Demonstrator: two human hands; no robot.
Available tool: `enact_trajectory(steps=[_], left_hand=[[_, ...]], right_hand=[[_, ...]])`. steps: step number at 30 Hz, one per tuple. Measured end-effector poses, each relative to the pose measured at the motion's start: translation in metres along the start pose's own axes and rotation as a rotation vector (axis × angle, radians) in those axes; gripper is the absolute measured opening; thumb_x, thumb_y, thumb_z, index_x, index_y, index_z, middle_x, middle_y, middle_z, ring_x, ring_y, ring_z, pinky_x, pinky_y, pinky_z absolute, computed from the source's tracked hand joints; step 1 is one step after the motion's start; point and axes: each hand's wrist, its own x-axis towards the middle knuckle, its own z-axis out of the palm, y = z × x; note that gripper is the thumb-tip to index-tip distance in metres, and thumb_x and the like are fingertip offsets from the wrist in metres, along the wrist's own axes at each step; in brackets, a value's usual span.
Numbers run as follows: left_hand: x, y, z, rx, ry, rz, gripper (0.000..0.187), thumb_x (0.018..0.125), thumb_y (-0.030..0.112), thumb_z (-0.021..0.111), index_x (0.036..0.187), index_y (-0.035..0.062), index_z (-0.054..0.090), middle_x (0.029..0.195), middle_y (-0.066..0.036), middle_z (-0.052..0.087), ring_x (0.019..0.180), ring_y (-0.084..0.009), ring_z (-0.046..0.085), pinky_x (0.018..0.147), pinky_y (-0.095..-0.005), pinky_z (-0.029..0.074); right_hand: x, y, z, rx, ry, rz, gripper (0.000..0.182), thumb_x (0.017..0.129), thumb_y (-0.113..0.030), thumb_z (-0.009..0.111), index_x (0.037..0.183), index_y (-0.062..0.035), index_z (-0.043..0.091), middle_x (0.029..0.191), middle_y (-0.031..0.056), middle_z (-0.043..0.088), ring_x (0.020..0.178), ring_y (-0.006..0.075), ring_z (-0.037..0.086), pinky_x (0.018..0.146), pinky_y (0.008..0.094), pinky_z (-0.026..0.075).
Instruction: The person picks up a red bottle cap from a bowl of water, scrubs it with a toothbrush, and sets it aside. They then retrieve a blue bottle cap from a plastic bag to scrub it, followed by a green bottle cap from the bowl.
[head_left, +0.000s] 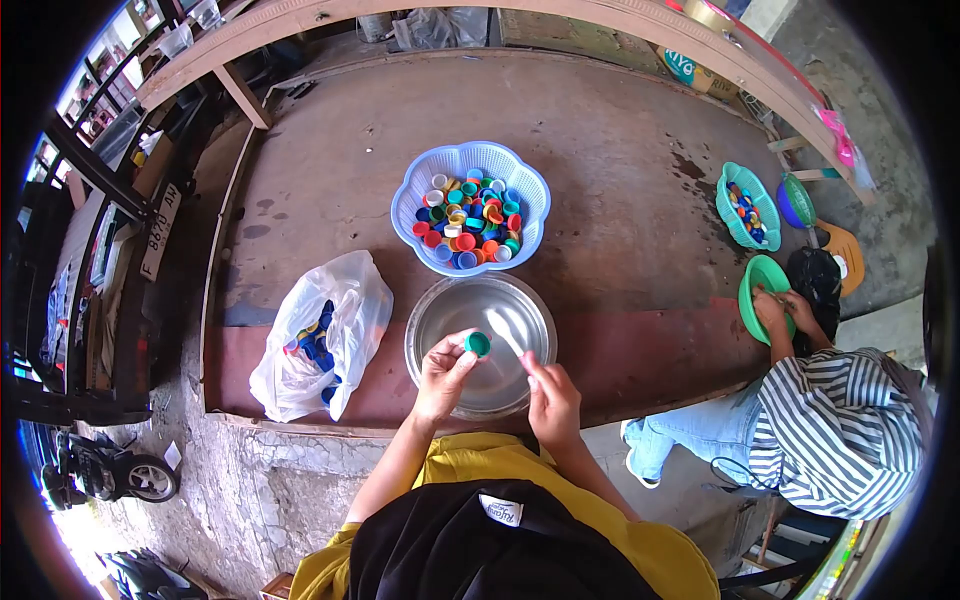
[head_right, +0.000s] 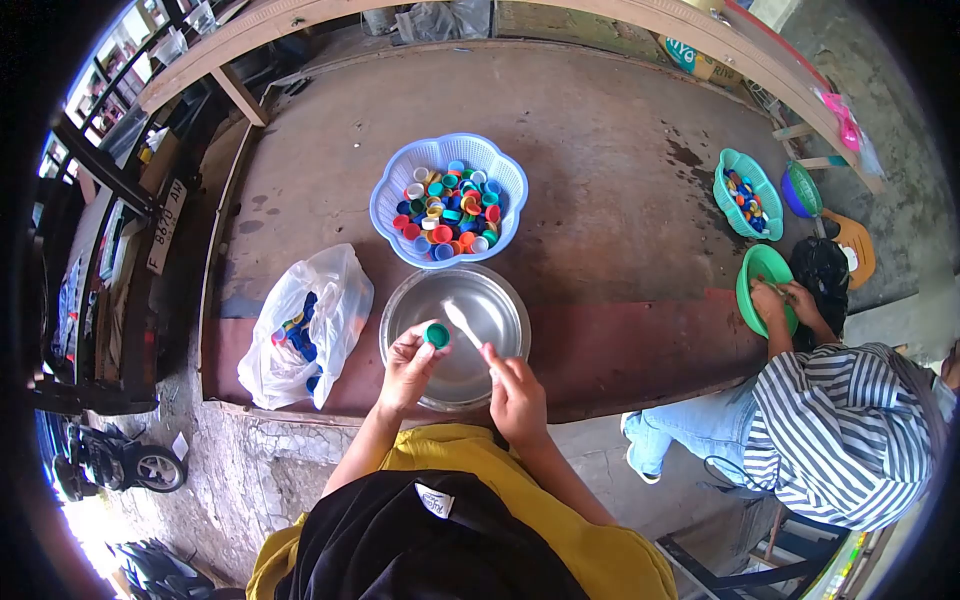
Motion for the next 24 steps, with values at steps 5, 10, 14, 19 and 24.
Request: enact_trajectory(steps=[5, 10, 14, 19, 24], left_hand=[[-0.001, 0.006, 0.001, 0.018, 0.001, 0.032, 0.038, 0.084, 0.012, 0.064, 0.118, 0.0013, 0.052, 0.111, -0.013, 0.06, 0.098, -0.0175, 0.059, 0.089, -0.0322, 0.047], [0.001, 0.007, -0.001, 0.031, -0.007, 0.039, 0.037, 0.083, 0.007, 0.064, 0.118, 0.0016, 0.052, 0.112, -0.012, 0.06, 0.099, -0.0146, 0.058, 0.09, -0.0295, 0.045], [0.003, 0.01, -0.008, 0.177, -0.012, 0.062, 0.038, 0.082, 0.001, 0.064, 0.119, 0.0018, 0.052, 0.115, -0.011, 0.059, 0.1, -0.013, 0.056, 0.089, -0.0267, 0.044], [0.007, 0.018, 0.001, 0.166, -0.033, 0.086, 0.039, 0.081, -0.001, 0.064, 0.117, 0.0013, 0.052, 0.113, -0.01, 0.059, 0.101, -0.0133, 0.056, 0.088, -0.0258, 0.044], [0.007, 0.014, -0.001, 0.156, -0.05, 0.065, 0.037, 0.081, 0.001, 0.064, 0.116, 0.0015, 0.053, 0.112, -0.01, 0.06, 0.1, -0.0128, 0.056, 0.088, -0.026, 0.044]], right_hand=[[-0.004, -0.001, -0.001, 0.032, -0.095, -0.036, 0.037, 0.084, 0.002, 0.051, 0.12, -0.006, 0.056, 0.082, 0.0114, 0.058, 0.069, 0.0249, 0.059, 0.061, 0.0315, 0.047], [0.0, -0.002, -0.007, 0.085, -0.02, -0.02, 0.037, 0.084, 0.0, 0.051, 0.12, -0.0078, 0.056, 0.084, 0.0119, 0.058, 0.07, 0.0279, 0.059, 0.062, 0.0333, 0.048], [0.001, 0.003, -0.006, 0.0, -0.022, -0.008, 0.036, 0.084, 0.001, 0.05, 0.12, -0.0057, 0.055, 0.085, 0.0124, 0.059, 0.07, 0.027, 0.059, 0.062, 0.0329, 0.048], [-0.008, 0.002, -0.002, -0.003, -0.14, -0.051, 0.036, 0.085, 0.001, 0.051, 0.12, -0.0048, 0.055, 0.083, 0.0134, 0.057, 0.067, 0.026, 0.059, 0.06, 0.0319, 0.047], [0.003, 0.0, -0.005, 0.078, 0.174, 0.087, 0.034, 0.084, 0.0, 0.052, 0.118, -0.0043, 0.056, 0.082, 0.0137, 0.057, 0.066, 0.0246, 0.057, 0.058, 0.033, 0.046]])
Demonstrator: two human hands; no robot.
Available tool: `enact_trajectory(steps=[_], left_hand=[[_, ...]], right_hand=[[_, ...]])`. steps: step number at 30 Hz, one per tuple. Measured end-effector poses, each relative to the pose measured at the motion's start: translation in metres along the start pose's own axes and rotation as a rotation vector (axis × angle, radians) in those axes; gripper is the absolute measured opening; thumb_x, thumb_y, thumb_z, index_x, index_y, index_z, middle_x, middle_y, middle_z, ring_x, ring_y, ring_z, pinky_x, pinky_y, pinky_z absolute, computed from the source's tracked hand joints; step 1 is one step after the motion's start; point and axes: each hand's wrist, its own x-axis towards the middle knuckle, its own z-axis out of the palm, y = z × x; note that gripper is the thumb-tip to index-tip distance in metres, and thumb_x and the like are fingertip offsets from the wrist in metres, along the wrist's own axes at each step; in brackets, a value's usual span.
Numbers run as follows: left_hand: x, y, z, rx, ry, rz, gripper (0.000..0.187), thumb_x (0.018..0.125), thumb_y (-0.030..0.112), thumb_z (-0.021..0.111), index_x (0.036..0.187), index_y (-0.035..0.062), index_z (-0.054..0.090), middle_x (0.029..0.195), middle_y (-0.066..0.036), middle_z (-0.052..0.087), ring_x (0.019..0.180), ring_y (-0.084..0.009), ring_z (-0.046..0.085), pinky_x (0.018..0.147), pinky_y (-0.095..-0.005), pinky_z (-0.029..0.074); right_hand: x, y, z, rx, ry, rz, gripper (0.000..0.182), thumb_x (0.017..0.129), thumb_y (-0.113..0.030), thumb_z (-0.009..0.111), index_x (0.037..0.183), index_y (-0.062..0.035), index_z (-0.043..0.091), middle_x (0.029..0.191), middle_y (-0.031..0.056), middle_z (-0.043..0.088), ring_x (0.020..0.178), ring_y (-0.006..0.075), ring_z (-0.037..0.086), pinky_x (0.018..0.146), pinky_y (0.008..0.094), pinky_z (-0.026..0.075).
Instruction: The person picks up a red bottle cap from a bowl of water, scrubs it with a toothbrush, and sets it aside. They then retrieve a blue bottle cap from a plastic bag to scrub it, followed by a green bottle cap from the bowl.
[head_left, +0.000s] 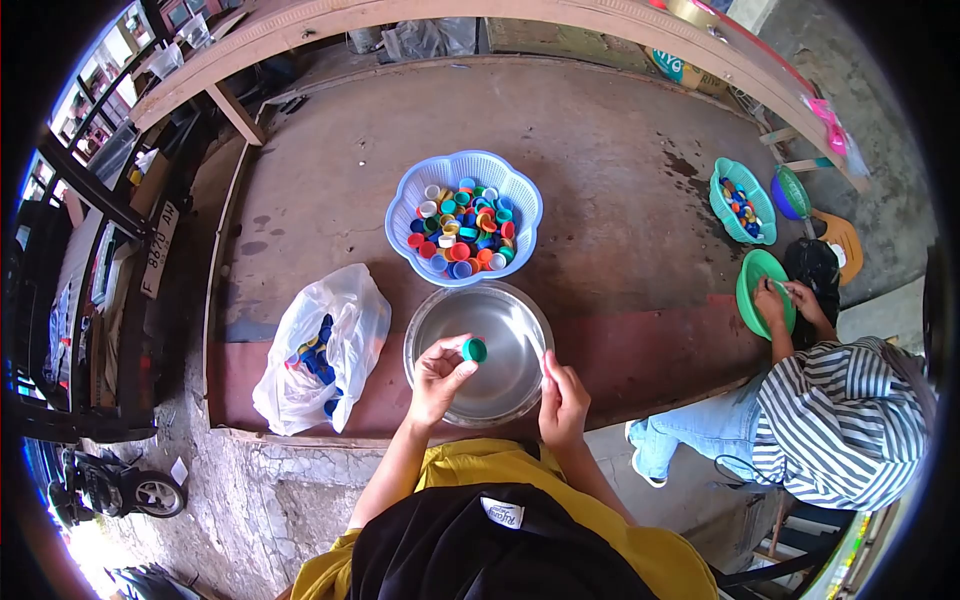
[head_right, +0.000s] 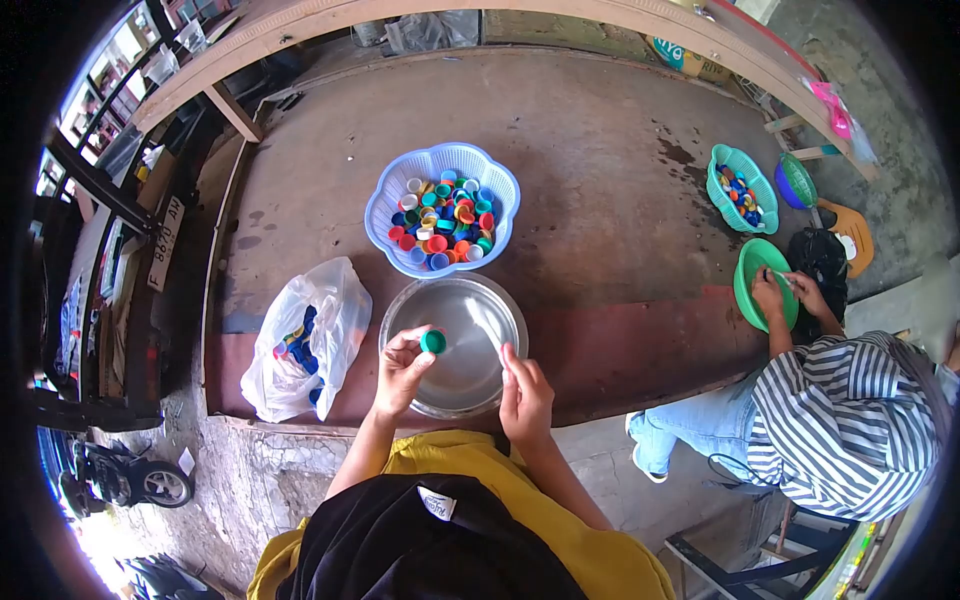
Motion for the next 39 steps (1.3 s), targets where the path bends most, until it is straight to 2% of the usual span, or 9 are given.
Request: enact_trajectory(steps=[3, 7, 15, 19, 22, 26, 30, 34, 39], left_hand=[[0.002, 0.001, 0.003, -0.013, -0.016, -0.013, 0.034, 0.083, 0.003, 0.064, 0.115, 0.0021, 0.053, 0.108, -0.008, 0.061, 0.099, -0.0114, 0.056, 0.087, -0.0251, 0.043], [0.0, -0.005, 0.001, -0.077, -0.033, -0.087, 0.026, 0.089, 0.014, 0.057, 0.112, 0.0032, 0.053, 0.102, -0.006, 0.06, 0.094, -0.0124, 0.056, 0.085, -0.0283, 0.045], [0.002, -0.007, 0.012, -0.164, -0.021, -0.163, 0.034, 0.098, 0.034, 0.037, 0.107, 0.0035, 0.049, 0.091, -0.005, 0.052, 0.085, -0.0138, 0.051, 0.075, -0.0312, 0.043], [0.001, -0.014, 0.004, -0.204, -0.078, -0.251, 0.043, 0.098, 0.043, 0.028, 0.102, 0.0046, 0.048, 0.086, -0.005, 0.047, 0.079, -0.0154, 0.044, 0.07, -0.0318, 0.039], [0.003, -0.01, 0.011, -0.266, -0.045, -0.272, 0.041, 0.098, 0.041, 0.026, 0.09, 0.006, 0.045, 0.08, -0.005, 0.044, 0.074, -0.0151, 0.041, 0.067, -0.0312, 0.037], [0.004, -0.004, 0.012, -0.175, -0.007, -0.329, 0.043, 0.098, 0.044, 0.024, 0.086, 0.0073, 0.043, 0.074, -0.003, 0.039, 0.072, -0.0148, 0.038, 0.066, -0.0302, 0.035], [0.003, -0.007, 0.013, -0.209, -0.059, -0.418, 0.048, 0.096, 0.05, 0.024, 0.081, 0.0081, 0.042, 0.071, -0.003, 0.036, 0.067, -0.0141, 0.035, 0.062, -0.0288, 0.032], [0.007, 0.0, 0.02, -0.281, 0.05, -0.52, 0.048, 0.096, 0.049, 0.024, 0.078, 0.0084, 0.042, 0.07, -0.003, 0.035, 0.065, -0.0144, 0.034, 0.062, -0.029, 0.032], [0.007, 0.002, 0.015, -0.325, -0.103, -0.495, 0.047, 0.097, 0.046, 0.025, 0.078, 0.0072, 0.044, 0.069, -0.003, 0.036, 0.066, -0.0143, 0.036, 0.062, -0.0289, 0.033]], right_hand=[[-0.014, -0.002, 0.004, -0.008, -0.301, -0.064, 0.034, 0.086, 0.0, 0.049, 0.119, -0.0018, 0.054, 0.083, 0.0134, 0.056, 0.066, 0.0246, 0.057, 0.063, 0.0317, 0.047], [-0.002, 0.005, 0.004, 0.061, 0.021, 0.032, 0.034, 0.086, 0.001, 0.048, 0.119, -0.0012, 0.053, 0.084, 0.0148, 0.057, 0.071, 0.0286, 0.059, 0.065, 0.0341, 0.048], [0.003, 0.001, 0.002, -0.041, 0.039, -0.06, 0.029, 0.087, -0.001, 0.047, 0.114, 0.002, 0.055, 0.083, 0.0163, 0.058, 0.069, 0.0271, 0.059, 0.063, 0.031, 0.047], [-0.007, 0.001, 0.004, -0.161, -0.276, -0.116, 0.028, 0.085, 0.0, 0.05, 0.112, -0.0006, 0.058, 0.082, 0.0148, 0.057, 0.065, 0.0278, 0.058, 0.059, 0.0334, 0.047], [0.002, 0.006, 0.002, -0.143, 0.02, 0.014, 0.031, 0.083, -0.002, 0.052, 0.113, -0.0033, 0.058, 0.082, 0.0146, 0.057, 0.068, 0.0314, 0.058, 0.06, 0.0358, 0.048], [-0.011, 0.002, 0.0, -0.27, -0.36, -0.153, 0.038, 0.084, -0.004, 0.053, 0.121, -0.0091, 0.054, 0.078, 0.0113, 0.054, 0.064, 0.0281, 0.057, 0.056, 0.0361, 0.047], [0.003, 0.011, 0.001, -0.164, 0.037, -0.032, 0.033, 0.082, -0.002, 0.053, 0.114, -0.0025, 0.057, 0.08, 0.0128, 0.057, 0.066, 0.0289, 0.059, 0.058, 0.0366, 0.047], [-0.009, 0.006, -0.004, -0.305, -0.411, -0.17, 0.034, 0.081, 0.001, 0.052, 0.115, 0.0007, 0.055, 0.079, 0.016, 0.056, 0.067, 0.0305, 0.058, 0.059, 0.0351, 0.046], [0.006, 0.015, -0.003, -0.181, 0.009, -0.038, 0.035, 0.085, -0.005, 0.052, 0.119, -0.0084, 0.056, 0.077, 0.0123, 0.054, 0.065, 0.0297, 0.056, 0.056, 0.0355, 0.045]])
